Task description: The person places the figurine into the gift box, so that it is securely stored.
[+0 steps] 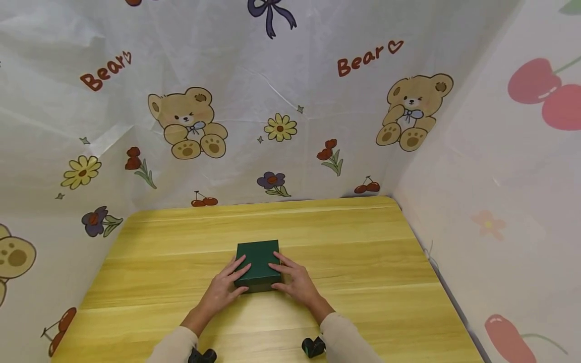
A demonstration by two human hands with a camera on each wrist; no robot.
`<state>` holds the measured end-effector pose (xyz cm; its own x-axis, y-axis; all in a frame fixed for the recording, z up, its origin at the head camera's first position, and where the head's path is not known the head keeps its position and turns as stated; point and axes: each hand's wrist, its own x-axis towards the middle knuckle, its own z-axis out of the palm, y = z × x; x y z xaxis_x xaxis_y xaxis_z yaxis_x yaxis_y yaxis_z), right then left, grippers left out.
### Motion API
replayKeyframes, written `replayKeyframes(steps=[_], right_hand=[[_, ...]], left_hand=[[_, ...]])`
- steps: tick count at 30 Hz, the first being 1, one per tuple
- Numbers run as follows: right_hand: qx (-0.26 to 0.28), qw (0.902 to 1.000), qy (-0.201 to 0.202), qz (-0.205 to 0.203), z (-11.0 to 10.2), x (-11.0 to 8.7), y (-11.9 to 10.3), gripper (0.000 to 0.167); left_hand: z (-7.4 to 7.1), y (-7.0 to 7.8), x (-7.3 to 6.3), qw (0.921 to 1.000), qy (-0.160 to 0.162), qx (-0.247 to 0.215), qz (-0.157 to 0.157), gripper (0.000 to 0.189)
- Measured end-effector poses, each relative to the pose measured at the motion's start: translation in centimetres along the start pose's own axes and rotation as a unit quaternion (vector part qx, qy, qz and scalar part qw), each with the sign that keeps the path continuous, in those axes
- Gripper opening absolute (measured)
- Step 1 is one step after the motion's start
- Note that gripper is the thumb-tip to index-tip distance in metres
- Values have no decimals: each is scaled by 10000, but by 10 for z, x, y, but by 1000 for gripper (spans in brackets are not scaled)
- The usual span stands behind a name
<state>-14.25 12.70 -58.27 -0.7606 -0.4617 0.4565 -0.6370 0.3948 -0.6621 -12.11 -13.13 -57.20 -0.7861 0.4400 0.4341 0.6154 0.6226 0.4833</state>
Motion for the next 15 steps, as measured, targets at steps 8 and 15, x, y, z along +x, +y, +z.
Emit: replayKeyframes(steps=[8, 15], right_hand=[[-33, 10000, 41, -33, 0, 0, -1, 55], [23, 9999, 61, -83, 1, 0, 1, 55]], left_hand=[[2, -2, -1, 9993, 165, 190, 274, 64], [2, -1, -1, 9993, 136, 219, 272, 64]])
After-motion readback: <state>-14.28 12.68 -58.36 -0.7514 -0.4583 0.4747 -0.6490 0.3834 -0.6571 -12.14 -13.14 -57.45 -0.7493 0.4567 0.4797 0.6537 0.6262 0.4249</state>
